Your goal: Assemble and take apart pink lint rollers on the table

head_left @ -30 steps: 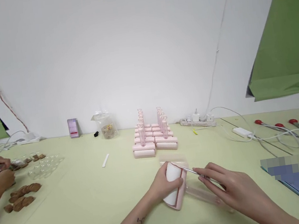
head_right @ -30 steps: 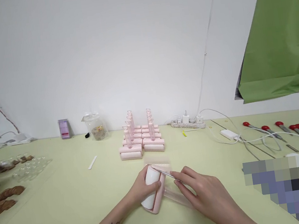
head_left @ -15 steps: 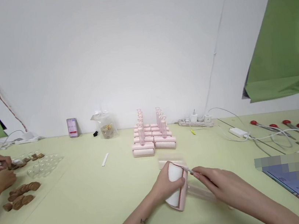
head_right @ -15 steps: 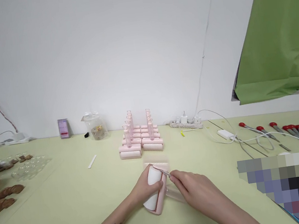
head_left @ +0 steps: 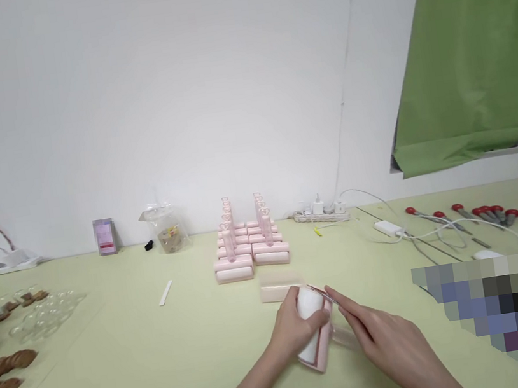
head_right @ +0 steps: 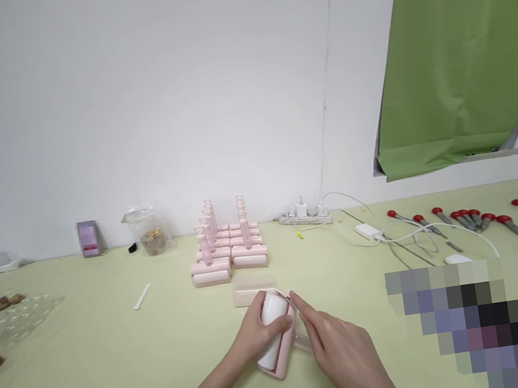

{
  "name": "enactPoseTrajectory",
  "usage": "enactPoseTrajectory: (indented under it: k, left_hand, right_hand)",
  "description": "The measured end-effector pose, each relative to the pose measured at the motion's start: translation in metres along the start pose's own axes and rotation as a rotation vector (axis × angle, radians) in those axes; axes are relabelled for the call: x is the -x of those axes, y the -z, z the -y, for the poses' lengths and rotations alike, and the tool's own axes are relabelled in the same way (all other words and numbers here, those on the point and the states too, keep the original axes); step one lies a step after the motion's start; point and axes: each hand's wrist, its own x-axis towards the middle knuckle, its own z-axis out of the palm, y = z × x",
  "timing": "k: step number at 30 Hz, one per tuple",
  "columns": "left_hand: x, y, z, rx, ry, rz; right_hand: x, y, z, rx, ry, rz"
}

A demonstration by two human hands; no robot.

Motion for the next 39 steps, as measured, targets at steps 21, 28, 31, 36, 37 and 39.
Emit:
enactPoseTrajectory:
  k: [21,28,31,36,37,39]
  left_hand:
    - [-0.042,-0.006,-0.052,-0.557,-0.157,-0.198]
    - [-0.027,0.061,-0.013,-0.822,-0.144,-0.343]
    - [-0.024,0.066,0.001,-0.817,-0.122,-0.372]
    - [-0.027,0.075,0.002,-0.446,-0.08,-0.614]
    - [-0.028,0.082,0.001,-0.308,-0.094,-0.699]
    - [-0.027,0.1,-0.002,-0.075,-0.142,-0.852]
  right_hand:
    - [-0.041,0.005,-0.055,-0.539,-0.298,-0.024]
    - [-0.086,0.018,0.002,-1.064,-0.073,0.039]
    - [-0.083,0.004,0.017,-0.926,0.004,0.112]
    - [-0.067,-0.014,0.022,-0.849,0.061,0.15]
    - [-0.068,-0.015,0.025,-0.813,0.082,0.152]
    - [-0.075,-0.017,0.037,-0.736,0.131,0.176]
